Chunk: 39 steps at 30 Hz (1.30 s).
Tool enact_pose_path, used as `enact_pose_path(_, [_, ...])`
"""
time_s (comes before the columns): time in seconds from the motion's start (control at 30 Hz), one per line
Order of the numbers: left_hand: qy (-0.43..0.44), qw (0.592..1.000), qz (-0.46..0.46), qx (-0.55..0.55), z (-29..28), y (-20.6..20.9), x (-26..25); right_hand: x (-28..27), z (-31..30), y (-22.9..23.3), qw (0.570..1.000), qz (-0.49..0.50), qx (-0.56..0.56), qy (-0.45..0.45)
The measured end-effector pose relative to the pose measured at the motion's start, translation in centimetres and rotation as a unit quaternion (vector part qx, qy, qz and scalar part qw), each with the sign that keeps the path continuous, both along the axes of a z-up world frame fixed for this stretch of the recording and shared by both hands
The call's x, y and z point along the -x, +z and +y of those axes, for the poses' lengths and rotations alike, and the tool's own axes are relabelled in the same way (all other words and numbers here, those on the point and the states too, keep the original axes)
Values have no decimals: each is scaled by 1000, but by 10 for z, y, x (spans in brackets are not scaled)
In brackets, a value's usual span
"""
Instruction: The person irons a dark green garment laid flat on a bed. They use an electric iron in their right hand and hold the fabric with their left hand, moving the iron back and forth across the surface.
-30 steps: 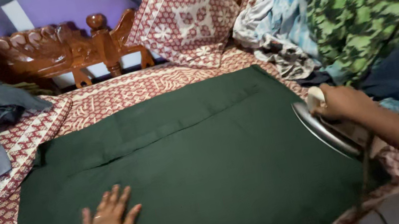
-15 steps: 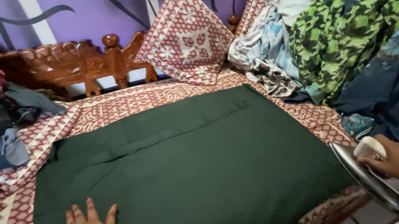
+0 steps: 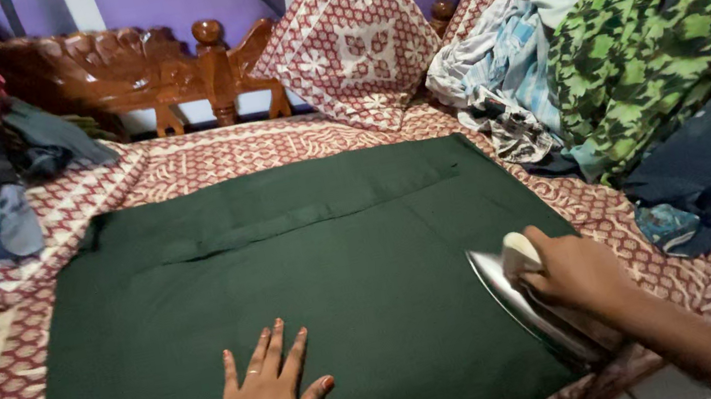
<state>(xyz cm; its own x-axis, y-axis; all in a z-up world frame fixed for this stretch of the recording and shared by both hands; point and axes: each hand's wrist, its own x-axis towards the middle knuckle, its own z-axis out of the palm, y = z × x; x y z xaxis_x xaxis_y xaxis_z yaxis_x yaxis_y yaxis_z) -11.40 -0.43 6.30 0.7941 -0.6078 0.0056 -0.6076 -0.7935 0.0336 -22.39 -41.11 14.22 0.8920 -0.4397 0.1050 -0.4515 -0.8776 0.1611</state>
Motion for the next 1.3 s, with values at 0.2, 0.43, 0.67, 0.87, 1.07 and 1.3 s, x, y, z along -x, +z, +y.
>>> enact_pose_path(0.2, [25,987,99,-122,-16,-10,-21,-76,-15,8,1000,-16,-24,-9])
enact_pose_path(0.43, [-56,927,-315,193,-23,-84,-44,-168,-61,-10,997,-59,-17,-55])
enact_pose_path(0.67, [-32,926,-310,212,-26,-110,-50,-237,-107,-27,993,-98,-10,-67])
enact_pose_path(0.87, [-21,932,-302,198,-27,-123,-49,-271,-128,-25,993,-69,-15,-92])
enact_pose_path(1.07, [-39,937,-284,199,-26,-110,-56,-292,-165,-47,994,-52,-4,-98])
enact_pose_path(1.3, [-7,993,97,70,17,-20,-76,-223,-162,-29,995,45,-24,-89])
